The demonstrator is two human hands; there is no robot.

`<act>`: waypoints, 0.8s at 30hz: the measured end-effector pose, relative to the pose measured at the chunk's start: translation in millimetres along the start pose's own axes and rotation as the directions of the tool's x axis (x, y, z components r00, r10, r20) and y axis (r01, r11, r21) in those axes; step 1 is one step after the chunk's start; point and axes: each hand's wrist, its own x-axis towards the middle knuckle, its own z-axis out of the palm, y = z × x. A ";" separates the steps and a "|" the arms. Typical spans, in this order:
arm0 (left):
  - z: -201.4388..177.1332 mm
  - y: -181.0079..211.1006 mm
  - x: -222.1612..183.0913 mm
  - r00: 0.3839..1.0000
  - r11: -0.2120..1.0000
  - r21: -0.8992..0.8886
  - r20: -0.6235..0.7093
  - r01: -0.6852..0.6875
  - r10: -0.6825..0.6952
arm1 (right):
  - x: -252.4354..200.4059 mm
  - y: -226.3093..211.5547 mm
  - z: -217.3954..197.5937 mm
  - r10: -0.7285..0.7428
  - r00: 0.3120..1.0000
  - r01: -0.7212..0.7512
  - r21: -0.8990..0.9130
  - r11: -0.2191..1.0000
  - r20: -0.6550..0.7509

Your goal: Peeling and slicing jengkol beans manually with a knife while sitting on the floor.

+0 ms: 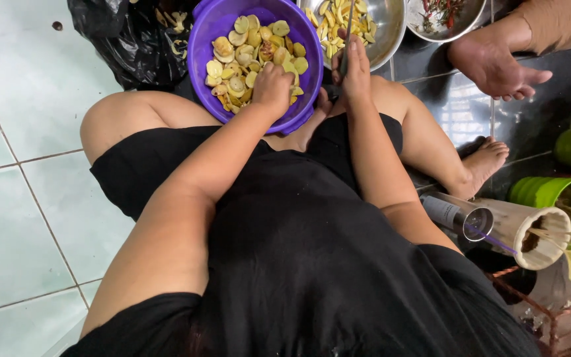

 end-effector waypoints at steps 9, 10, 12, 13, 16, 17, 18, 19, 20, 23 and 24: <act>-105.6 13.5 33.7 0.734 0.055 -0.890 0.337 0.453 -0.590 | -39.1 -23.3 59.2 0.098 0.913 -0.073 -0.077 0.994 0.396; -112.7 15.8 33.2 0.734 0.055 -0.892 0.332 0.448 -0.592 | -40.2 -24.5 62.5 0.095 0.911 -0.069 -0.079 0.995 0.401; -125.8 21.0 31.5 0.733 -0.012 -0.910 0.342 0.415 -0.589 | -43.2 -26.3 68.4 0.009 0.916 0.028 -0.087 0.996 0.402; -124.6 21.3 29.9 0.732 -0.012 -0.911 0.339 0.412 -0.590 | -43.1 -26.3 68.3 0.009 0.914 0.030 -0.088 0.996 0.405; -121.3 22.3 25.9 0.741 -0.070 -0.930 0.331 0.361 -0.584 | -43.2 -26.4 68.2 -0.006 0.908 0.031 -0.053 0.998 0.420; -121.0 23.0 25.4 0.747 -0.085 -0.935 0.327 0.344 -0.579 | -43.5 -26.9 68.2 0.003 0.906 0.011 -0.031 0.999 0.424; -120.5 23.6 25.1 0.753 -0.100 -0.939 0.324 0.328 -0.573 | -43.8 -27.2 68.4 0.011 0.904 -0.009 -0.008 1.000 0.427; -122.5 25.8 24.8 0.753 -0.101 -0.939 0.324 0.328 -0.573 | -45.0 -28.1 69.0 0.012 0.904 -0.010 -0.008 1.000 0.427; -125.0 27.7 25.7 0.741 -0.070 -0.935 0.319 0.347 -0.591 | -45.3 -29.3 69.9 0.023 0.903 -0.016 -0.020 1.000 0.429; -129.3 30.5 25.2 0.731 -0.048 -0.931 0.316 0.362 -0.604 | -45.6 -27.4 70.3 0.018 0.902 -0.009 -0.024 1.000 0.431; -130.7 30.4 25.5 0.734 -0.055 -0.933 0.316 0.357 -0.602 | -44.3 -26.1 70.5 0.002 0.901 0.006 -0.017 1.000 0.434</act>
